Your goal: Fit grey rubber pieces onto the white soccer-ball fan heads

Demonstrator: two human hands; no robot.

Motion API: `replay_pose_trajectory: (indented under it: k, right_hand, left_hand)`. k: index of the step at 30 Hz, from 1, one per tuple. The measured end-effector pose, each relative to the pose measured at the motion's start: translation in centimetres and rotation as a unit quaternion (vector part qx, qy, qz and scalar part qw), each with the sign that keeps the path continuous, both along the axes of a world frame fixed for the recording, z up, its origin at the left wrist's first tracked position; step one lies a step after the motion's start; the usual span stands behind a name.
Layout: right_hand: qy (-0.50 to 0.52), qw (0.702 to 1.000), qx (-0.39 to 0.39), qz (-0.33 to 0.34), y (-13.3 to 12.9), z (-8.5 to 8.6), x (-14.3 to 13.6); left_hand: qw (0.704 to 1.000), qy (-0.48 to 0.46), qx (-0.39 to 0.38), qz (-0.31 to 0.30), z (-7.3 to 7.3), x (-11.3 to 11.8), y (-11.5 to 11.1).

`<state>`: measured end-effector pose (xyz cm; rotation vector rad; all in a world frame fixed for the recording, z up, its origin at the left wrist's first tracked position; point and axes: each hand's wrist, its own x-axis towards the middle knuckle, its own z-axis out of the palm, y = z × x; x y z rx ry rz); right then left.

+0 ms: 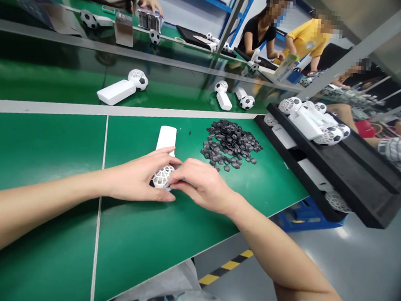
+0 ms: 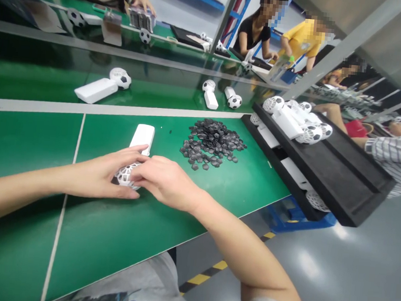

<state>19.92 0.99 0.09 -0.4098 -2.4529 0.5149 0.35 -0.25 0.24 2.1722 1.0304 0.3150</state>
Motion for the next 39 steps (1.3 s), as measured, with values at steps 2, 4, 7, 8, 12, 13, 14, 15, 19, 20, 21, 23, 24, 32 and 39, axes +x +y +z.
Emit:
replay_pose_trajectory:
  k: [2,4,7,8,12,13,14,15,19,20,21,23,24,32,39]
  right_hand:
    - [0.004,0.999,-0.038,-0.001,0.0,0.1,0.0]
    - [0.008,0.996,-0.091,-0.008,-0.1,0.1,0.0]
    - [0.017,0.989,-0.144,-0.016,-0.2,-0.3,-0.1]
    - [0.021,0.989,-0.146,-0.022,-0.2,-0.5,-0.2]
    - [0.062,0.988,-0.128,-0.056,-0.1,-1.5,-0.3]
    - [0.070,0.987,-0.133,-0.062,-0.1,-1.7,-0.2]
    - [0.074,0.985,-0.143,-0.067,-0.1,-2.0,-0.2]
    - [0.074,0.982,-0.156,-0.070,-0.1,-2.2,-0.2]
    - [0.062,0.969,-0.224,-0.083,-0.2,-2.3,-0.1]
    - [0.059,0.962,-0.252,-0.086,-0.3,-2.2,-0.1]
    - [0.057,0.952,-0.288,-0.088,-0.3,-2.1,-0.2]
    - [0.058,0.922,-0.373,-0.087,-0.4,-1.8,-0.3]
    - [0.062,0.906,-0.410,-0.087,-0.5,-1.7,-0.5]
    - [0.083,0.881,-0.446,-0.131,-0.8,-2.2,-0.4]
    - [0.036,0.900,-0.193,-0.390,2.0,-2.4,7.6]
  left_hand:
    - [1.000,-0.007,0.000,0.001,-0.1,0.0,0.0]
    - [1.000,-0.009,-0.002,0.001,-0.2,0.0,0.0]
    - [1.000,-0.015,0.005,-0.001,-0.5,-0.2,0.0]
    - [1.000,-0.019,0.010,-0.003,-0.6,-0.2,0.0]
    - [0.999,-0.035,0.028,-0.004,-0.9,-0.2,0.0]
    - [0.999,-0.038,0.030,-0.005,-0.9,-0.2,0.0]
    - [0.999,-0.039,0.031,-0.005,-0.9,-0.2,-0.1]
    - [0.999,-0.041,0.032,-0.006,-0.9,-0.2,-0.1]
    - [0.999,-0.037,0.028,-0.007,-0.6,-0.3,-0.2]
    - [0.999,-0.033,0.025,-0.007,-0.5,-0.3,-0.2]
    - [0.999,-0.029,0.020,-0.006,-0.5,-0.3,-0.2]
    - [1.000,-0.025,0.017,-0.002,-0.5,-0.2,-0.2]
    - [0.999,-0.027,0.018,0.000,-0.5,-0.1,-0.2]
    - [0.999,-0.016,0.032,0.006,-0.2,0.0,0.2]
    - [0.993,-0.027,0.046,0.102,-1.2,-0.3,-0.5]
